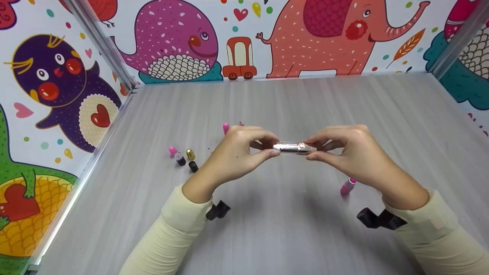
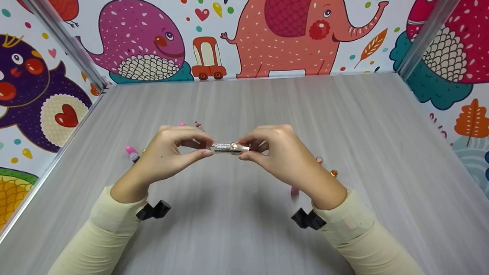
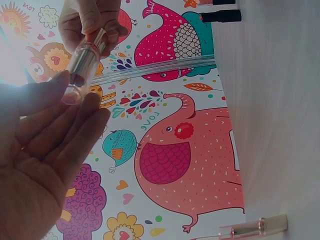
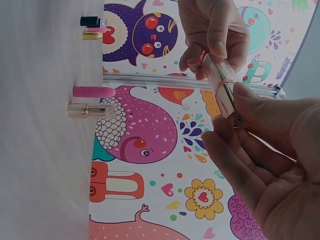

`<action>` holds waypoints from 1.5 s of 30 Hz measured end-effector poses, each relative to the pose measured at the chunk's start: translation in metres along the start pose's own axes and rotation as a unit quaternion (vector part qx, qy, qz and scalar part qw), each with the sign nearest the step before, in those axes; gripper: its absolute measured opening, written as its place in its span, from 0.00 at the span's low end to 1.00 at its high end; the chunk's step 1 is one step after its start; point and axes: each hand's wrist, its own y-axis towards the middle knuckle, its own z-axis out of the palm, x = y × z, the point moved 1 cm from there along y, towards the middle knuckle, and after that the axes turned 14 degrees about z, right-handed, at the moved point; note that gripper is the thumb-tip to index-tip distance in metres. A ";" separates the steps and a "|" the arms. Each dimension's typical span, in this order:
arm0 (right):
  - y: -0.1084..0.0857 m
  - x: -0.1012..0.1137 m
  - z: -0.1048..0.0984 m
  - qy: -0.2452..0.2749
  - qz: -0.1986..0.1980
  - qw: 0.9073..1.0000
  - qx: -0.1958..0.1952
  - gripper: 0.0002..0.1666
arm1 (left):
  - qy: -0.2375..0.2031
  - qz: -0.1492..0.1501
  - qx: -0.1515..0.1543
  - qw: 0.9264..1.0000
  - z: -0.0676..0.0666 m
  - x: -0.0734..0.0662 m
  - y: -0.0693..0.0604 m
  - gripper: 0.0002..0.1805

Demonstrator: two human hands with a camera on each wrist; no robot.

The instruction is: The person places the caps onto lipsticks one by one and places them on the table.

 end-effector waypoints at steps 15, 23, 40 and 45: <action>0.002 -0.005 -0.004 -0.033 0.027 0.999 0.022 0.23 | -0.061 -0.028 -0.091 0.994 0.000 0.006 0.000 0.10; 0.002 -0.010 -0.013 -0.102 0.100 0.988 0.049 0.26 | -0.026 -0.036 -0.095 0.994 0.000 0.014 0.000 0.10; 0.008 -0.036 -0.025 -0.228 0.186 0.950 0.104 0.43 | 0.111 -0.062 -0.022 0.992 0.009 0.036 0.000 0.12; 0.009 -0.040 -0.028 -0.239 0.192 0.945 0.113 0.46 | 0.177 -0.042 -0.006 0.983 0.011 0.049 0.003 0.12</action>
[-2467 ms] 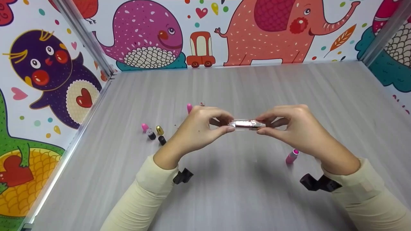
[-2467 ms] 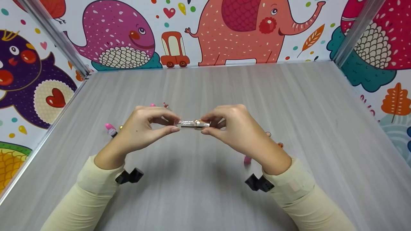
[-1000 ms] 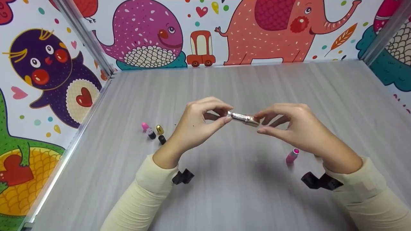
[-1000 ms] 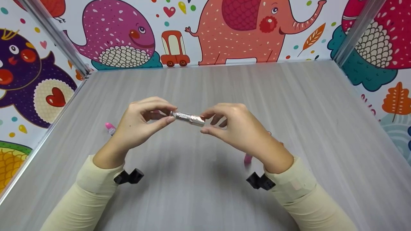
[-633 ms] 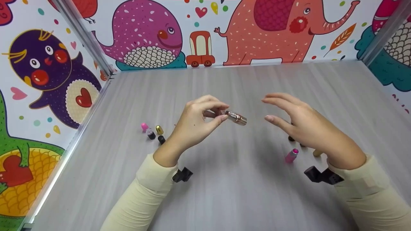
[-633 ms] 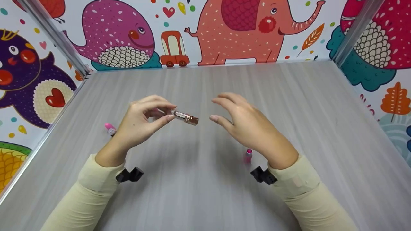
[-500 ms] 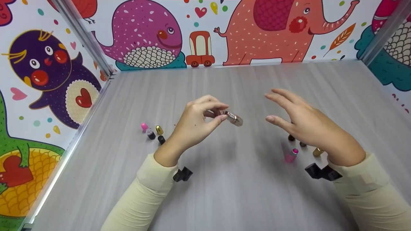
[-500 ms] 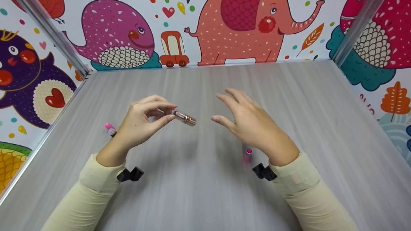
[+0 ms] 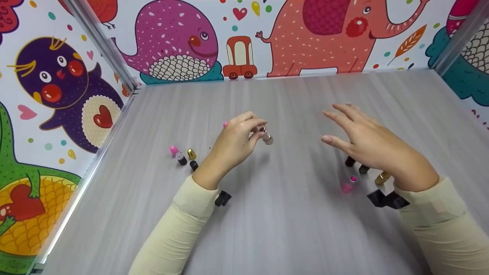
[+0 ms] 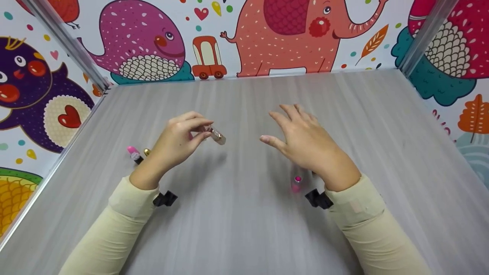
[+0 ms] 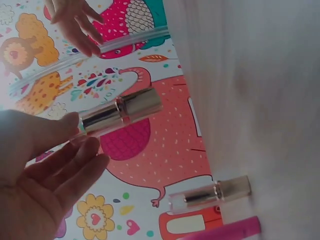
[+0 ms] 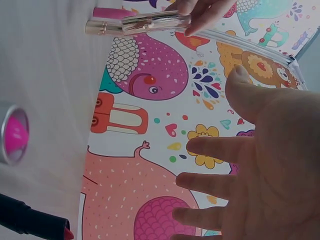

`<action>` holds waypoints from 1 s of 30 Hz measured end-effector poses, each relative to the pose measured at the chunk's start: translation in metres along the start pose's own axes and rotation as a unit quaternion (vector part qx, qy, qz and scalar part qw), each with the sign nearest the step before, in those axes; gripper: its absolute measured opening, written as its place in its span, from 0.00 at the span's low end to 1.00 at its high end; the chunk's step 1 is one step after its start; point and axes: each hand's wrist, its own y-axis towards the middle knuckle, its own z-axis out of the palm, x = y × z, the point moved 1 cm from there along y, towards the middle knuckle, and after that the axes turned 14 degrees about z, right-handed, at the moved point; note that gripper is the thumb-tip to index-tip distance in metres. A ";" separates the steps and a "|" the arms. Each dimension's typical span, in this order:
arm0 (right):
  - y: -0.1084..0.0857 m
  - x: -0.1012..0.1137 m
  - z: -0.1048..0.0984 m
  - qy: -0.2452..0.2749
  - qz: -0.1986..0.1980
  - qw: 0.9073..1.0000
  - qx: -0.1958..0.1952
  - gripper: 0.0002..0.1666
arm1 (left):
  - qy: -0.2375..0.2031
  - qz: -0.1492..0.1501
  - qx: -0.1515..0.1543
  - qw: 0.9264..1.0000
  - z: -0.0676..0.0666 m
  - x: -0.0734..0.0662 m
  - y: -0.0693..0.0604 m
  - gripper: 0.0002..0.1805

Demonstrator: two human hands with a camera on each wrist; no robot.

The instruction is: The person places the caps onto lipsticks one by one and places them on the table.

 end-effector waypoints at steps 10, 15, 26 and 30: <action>0.002 -0.004 0.005 0.004 0.006 1.000 0.011 0.48 | 0.031 -0.050 0.038 0.998 0.011 0.020 0.003 0.09; 0.005 -0.004 0.005 -0.005 0.005 1.000 0.015 0.48 | 0.038 -0.063 0.039 0.997 0.019 0.033 0.006 0.08; 0.007 -0.008 0.005 -0.013 0.013 1.000 0.013 0.48 | 0.109 -0.050 0.045 0.992 0.030 0.044 0.010 0.05; 0.008 -0.009 0.002 -0.019 0.015 1.000 0.009 0.48 | 0.139 -0.029 0.036 0.989 0.031 0.044 0.013 0.06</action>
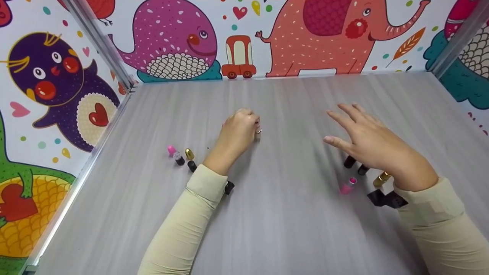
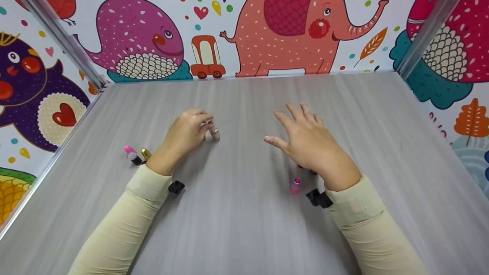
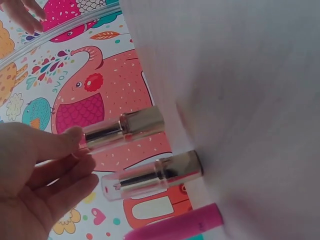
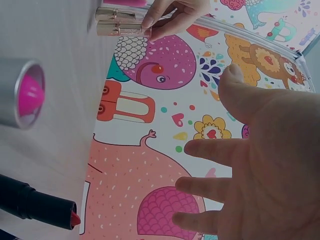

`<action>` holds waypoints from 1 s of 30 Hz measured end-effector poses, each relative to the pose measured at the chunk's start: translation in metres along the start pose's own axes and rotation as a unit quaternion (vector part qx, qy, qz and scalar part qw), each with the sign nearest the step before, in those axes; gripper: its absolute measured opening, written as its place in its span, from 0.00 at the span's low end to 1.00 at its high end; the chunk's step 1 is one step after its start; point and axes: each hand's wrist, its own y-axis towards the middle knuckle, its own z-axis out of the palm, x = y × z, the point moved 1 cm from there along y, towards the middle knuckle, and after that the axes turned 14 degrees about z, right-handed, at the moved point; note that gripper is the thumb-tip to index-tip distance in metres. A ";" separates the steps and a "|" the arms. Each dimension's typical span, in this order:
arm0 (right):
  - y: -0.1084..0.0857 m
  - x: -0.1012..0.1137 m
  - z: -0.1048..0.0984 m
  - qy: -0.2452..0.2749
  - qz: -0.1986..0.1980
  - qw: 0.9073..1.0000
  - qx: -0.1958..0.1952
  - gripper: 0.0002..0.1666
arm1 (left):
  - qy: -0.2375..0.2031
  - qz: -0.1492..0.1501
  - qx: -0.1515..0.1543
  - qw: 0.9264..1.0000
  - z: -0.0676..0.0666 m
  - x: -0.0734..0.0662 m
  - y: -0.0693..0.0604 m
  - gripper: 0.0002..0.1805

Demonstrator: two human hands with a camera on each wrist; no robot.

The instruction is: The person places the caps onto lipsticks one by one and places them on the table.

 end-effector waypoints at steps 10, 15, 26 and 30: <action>-0.001 0.001 -0.001 0.003 -0.005 1.000 0.003 0.46 | 0.020 0.002 -0.024 1.000 0.004 0.004 0.001 0.05; -0.002 0.001 0.000 0.002 -0.003 1.000 0.006 0.47 | 0.028 0.003 -0.015 0.999 0.010 0.009 -0.001 0.06; -0.003 0.001 -0.002 0.004 0.001 1.000 0.012 0.48 | 0.046 -0.001 -0.005 0.999 0.015 0.010 -0.002 0.09; -0.003 0.001 -0.002 0.004 -0.001 1.000 0.012 0.47 | 0.055 0.004 0.002 0.998 0.016 0.008 -0.002 0.08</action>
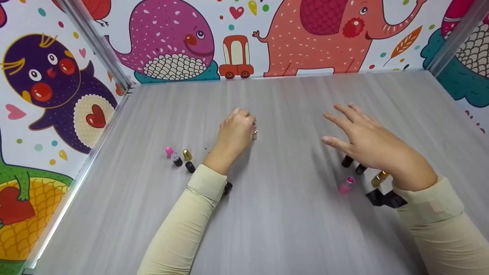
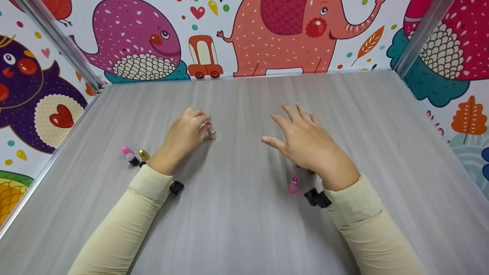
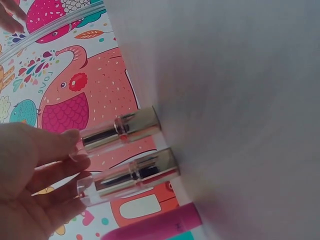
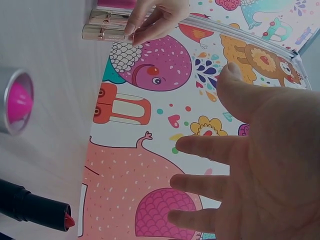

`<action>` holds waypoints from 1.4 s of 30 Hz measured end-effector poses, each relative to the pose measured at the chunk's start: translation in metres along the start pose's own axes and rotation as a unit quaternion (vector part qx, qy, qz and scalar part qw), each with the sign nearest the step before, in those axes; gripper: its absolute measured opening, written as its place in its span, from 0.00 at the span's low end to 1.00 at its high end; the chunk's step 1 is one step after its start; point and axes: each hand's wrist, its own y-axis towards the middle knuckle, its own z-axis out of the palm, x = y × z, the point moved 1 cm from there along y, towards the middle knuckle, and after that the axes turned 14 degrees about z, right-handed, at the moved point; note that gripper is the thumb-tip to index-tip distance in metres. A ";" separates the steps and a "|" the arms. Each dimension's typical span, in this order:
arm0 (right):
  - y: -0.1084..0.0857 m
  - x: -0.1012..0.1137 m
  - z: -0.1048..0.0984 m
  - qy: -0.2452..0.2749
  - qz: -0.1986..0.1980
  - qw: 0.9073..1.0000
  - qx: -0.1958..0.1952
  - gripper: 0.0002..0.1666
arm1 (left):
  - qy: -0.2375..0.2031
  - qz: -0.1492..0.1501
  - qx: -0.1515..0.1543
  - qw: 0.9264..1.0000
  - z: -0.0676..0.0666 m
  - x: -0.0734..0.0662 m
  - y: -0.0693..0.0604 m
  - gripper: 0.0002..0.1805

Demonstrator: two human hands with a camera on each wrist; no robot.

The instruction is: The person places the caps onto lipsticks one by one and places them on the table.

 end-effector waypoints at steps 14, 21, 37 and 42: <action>-0.001 0.004 -0.002 -0.003 -0.001 1.000 0.000 0.46 | 0.012 0.007 -0.012 1.000 -0.014 -0.002 0.000 0.06; 0.000 0.003 -0.003 -0.003 0.001 1.000 -0.001 0.47 | -0.023 -0.014 -0.017 0.999 -0.039 -0.014 0.005 0.11; -0.001 -0.003 -0.003 -0.006 0.002 1.000 -0.001 0.46 | -0.109 -0.107 0.019 0.988 -0.132 -0.005 -0.042 0.12; -0.001 -0.003 -0.002 0.000 0.003 1.000 0.001 0.46 | -0.110 -0.164 0.079 0.977 -0.139 0.033 -0.067 0.13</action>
